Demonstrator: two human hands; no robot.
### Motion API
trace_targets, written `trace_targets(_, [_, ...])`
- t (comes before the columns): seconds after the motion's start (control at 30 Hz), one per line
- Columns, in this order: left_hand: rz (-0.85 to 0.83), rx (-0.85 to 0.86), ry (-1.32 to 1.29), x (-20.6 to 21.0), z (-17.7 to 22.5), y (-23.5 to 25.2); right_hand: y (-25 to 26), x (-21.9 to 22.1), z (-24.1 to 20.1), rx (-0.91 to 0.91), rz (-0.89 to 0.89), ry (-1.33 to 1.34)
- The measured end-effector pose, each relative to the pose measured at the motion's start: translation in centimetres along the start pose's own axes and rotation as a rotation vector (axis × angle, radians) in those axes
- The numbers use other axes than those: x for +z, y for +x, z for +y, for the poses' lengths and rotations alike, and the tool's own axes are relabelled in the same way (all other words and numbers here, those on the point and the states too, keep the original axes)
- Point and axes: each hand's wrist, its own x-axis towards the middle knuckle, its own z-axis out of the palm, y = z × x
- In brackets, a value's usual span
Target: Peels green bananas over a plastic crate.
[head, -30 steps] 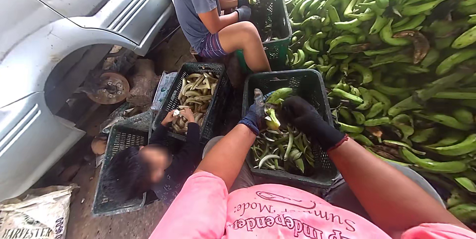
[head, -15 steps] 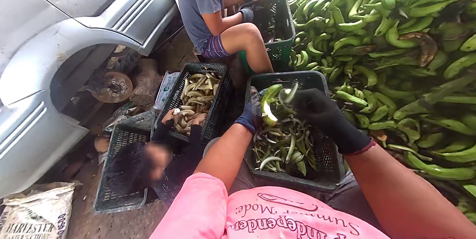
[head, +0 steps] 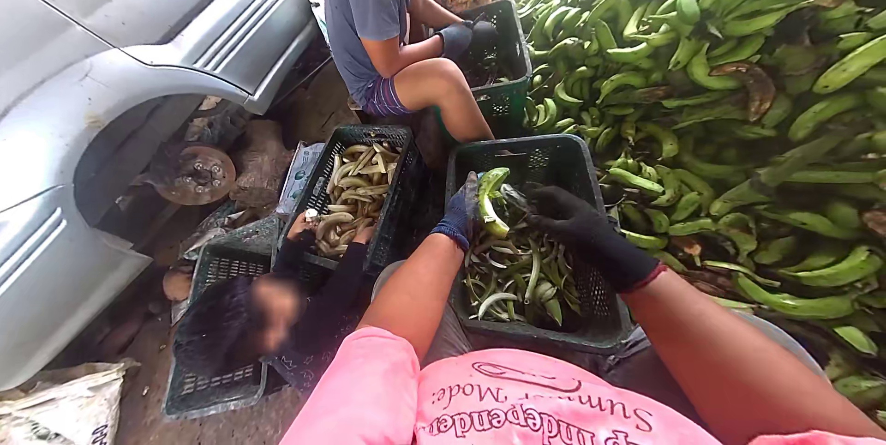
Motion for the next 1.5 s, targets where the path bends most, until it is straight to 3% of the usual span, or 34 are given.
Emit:
trace_targets(0.1, [-0.090, -0.024, -0.250, 1.2, 0.0, -1.0, 0.9, 1.9, 0.2, -0.247, 0.053, -0.224])
trace_targets(0.27, [-0.115, -0.050, -0.222, 2.8, 1.0, -2.8, 2.5, 1.7, 1.4, -0.258, 0.277, -0.442])
trace_targets(0.47, [-0.228, 0.016, -0.182, 1.7, 1.2, -3.4, 4.3, -3.0, 1.9, 0.158, 0.485, -0.326])
trace_targets(0.53, [-0.220, 0.022, -0.256, 0.9, 1.0, -2.6, 3.5, -3.5, 0.8, 0.137, 0.392, -0.198])
trace_targets(0.67, [-0.094, 0.148, -0.248, -0.7, 1.4, -1.5, 1.1, -1.6, -1.0, -0.076, -0.026, 0.206])
trace_targets(0.77, [-0.013, 0.254, -0.193, -0.6, 1.5, -1.7, -0.1, -0.2, -1.7, -0.126, -0.277, 0.228])
trace_targets(0.83, [0.004, 0.243, -0.213, 0.3, 1.2, -1.8, -0.1, 0.4, -1.9, -0.116, -0.301, 0.159])
trace_targets(0.97, [-0.104, 0.324, -0.018, 1.4, 1.0, -3.1, 1.5, 0.2, -1.0, -0.335, 0.016, -0.181])
trace_targets(1.03, [-0.209, 0.218, -0.071, 1.9, 1.2, -3.5, 3.0, -0.5, 0.2, -0.399, 0.236, -0.323])
trace_targets(1.1, [-0.284, 0.069, -0.266, 2.3, 1.4, -3.6, 3.9, -1.2, 1.2, -0.351, 0.358, -0.455])
trace_targets(1.2, [-0.429, -0.016, -0.458, 2.0, 1.4, -2.7, 4.5, -1.1, 1.7, -0.291, 0.419, -0.552])
trace_targets(1.33, [-0.556, -0.038, -0.467, 1.9, 1.5, -3.4, 4.6, -3.3, 1.5, -0.048, 0.502, -0.383])
trace_targets(1.4, [-0.532, -0.023, -0.471, 1.9, 1.7, -3.6, 4.1, -4.7, 0.5, 0.026, 0.472, -0.281])
trace_targets(1.5, [-0.318, 0.117, -0.325, 0.5, 0.8, -1.8, 2.2, -3.7, -1.2, 0.002, 0.317, -0.054])
